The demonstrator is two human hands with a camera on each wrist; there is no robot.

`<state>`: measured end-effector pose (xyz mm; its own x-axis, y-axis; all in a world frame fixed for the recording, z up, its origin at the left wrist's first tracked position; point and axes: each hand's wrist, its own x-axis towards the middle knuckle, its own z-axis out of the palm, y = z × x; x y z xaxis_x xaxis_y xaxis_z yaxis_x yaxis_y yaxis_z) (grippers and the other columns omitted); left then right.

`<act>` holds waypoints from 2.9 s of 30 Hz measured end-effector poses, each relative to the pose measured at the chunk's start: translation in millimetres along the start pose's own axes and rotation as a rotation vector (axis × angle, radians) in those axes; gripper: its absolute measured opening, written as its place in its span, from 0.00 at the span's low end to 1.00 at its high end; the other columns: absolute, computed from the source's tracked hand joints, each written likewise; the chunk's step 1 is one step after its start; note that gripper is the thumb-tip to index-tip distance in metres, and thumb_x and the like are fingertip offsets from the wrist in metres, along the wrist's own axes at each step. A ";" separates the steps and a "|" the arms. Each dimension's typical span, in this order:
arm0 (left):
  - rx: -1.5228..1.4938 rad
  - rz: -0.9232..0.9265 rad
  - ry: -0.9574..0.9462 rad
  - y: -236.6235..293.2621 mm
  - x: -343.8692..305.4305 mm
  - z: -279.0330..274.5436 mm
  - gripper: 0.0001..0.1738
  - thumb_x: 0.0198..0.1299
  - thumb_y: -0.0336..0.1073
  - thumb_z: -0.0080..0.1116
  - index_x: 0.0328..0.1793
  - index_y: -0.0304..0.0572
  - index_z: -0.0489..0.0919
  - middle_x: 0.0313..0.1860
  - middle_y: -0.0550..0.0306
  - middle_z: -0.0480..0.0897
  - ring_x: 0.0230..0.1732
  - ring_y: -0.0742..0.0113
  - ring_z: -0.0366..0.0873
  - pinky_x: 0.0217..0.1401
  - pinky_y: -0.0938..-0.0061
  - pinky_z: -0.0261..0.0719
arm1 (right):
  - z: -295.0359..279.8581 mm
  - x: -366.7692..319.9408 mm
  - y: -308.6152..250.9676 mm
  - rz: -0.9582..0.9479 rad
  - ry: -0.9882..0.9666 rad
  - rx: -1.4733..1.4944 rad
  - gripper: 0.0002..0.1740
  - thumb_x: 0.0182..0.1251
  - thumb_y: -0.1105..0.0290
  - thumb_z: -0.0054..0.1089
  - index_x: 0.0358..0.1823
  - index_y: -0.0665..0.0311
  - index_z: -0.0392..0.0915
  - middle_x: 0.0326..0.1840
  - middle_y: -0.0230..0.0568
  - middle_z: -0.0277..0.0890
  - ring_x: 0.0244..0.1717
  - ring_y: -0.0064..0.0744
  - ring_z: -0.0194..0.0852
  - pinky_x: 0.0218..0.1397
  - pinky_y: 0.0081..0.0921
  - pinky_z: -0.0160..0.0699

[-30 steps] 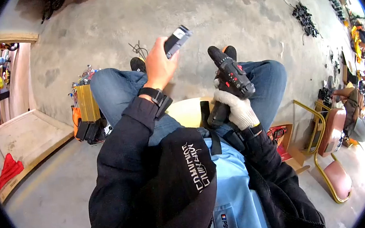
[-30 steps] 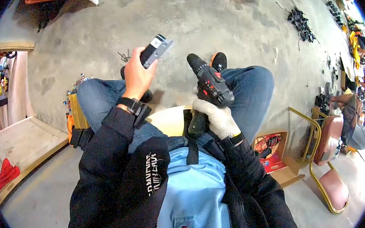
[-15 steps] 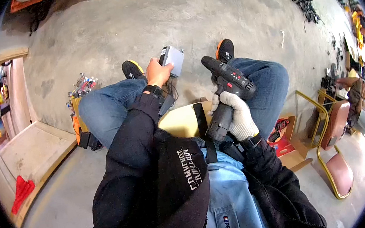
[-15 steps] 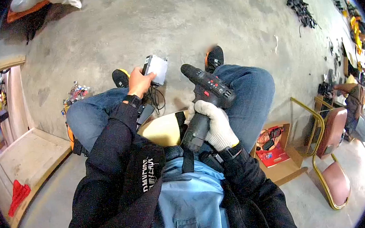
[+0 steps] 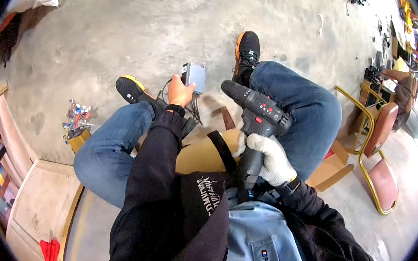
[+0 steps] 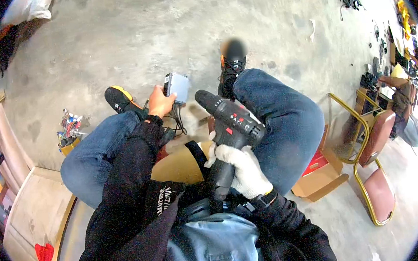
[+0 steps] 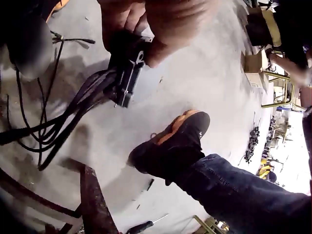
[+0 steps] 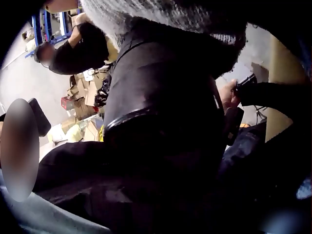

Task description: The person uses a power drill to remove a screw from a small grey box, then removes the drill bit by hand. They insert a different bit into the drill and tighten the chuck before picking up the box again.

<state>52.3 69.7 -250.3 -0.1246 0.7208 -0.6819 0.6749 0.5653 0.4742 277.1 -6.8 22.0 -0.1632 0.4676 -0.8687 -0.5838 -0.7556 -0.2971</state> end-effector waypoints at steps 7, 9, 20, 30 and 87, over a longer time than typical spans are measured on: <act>0.089 0.128 0.159 -20.2 -7.3 26.7 0.26 0.59 0.33 0.68 0.60 0.28 0.73 0.59 0.31 0.77 0.63 0.32 0.75 0.67 0.50 0.74 | -0.5 2.6 0.1 0.086 0.060 0.056 0.27 0.66 0.72 0.61 0.66 0.68 0.67 0.47 0.44 0.80 0.44 0.37 0.83 0.54 0.35 0.85; 0.063 0.170 0.200 -16.5 -2.3 20.8 0.27 0.58 0.33 0.68 0.61 0.27 0.73 0.57 0.31 0.78 0.61 0.31 0.76 0.66 0.50 0.74 | 3.6 5.4 -2.4 0.078 0.009 0.097 0.29 0.66 0.72 0.63 0.68 0.67 0.67 0.49 0.43 0.81 0.48 0.39 0.84 0.58 0.37 0.85; -1.269 0.437 -0.889 154.0 -149.8 -129.8 0.36 0.70 0.39 0.66 0.78 0.32 0.66 0.71 0.41 0.78 0.69 0.58 0.78 0.74 0.63 0.75 | -6.5 -1.5 2.4 -0.098 -0.449 -0.052 0.35 0.60 0.75 0.75 0.67 0.65 0.68 0.50 0.39 0.80 0.57 0.39 0.82 0.62 0.38 0.83; -1.157 0.603 -0.438 122.9 -237.7 -144.4 0.21 0.68 0.27 0.68 0.65 0.37 0.76 0.65 0.47 0.83 0.64 0.64 0.80 0.71 0.67 0.77 | -15.6 -7.4 17.0 -0.157 -0.407 -0.237 0.27 0.61 0.74 0.72 0.62 0.67 0.77 0.53 0.42 0.84 0.53 0.38 0.84 0.60 0.38 0.85; 0.999 1.277 0.701 124.3 -265.1 -164.8 0.05 0.53 0.35 0.59 0.31 0.47 0.75 0.30 0.58 0.74 0.37 0.62 0.76 0.38 0.67 0.72 | 103.3 -35.3 -50.7 -0.387 -0.690 -1.830 0.24 0.48 0.54 0.72 0.31 0.74 0.85 0.23 0.53 0.82 0.24 0.40 0.82 0.30 0.38 0.76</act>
<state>49.4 15.0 81.2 0.7084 0.6480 0.2799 0.7033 -0.6816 -0.2019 230.3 62.4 108.7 -0.7361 0.4187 -0.5319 0.6295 0.1344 -0.7653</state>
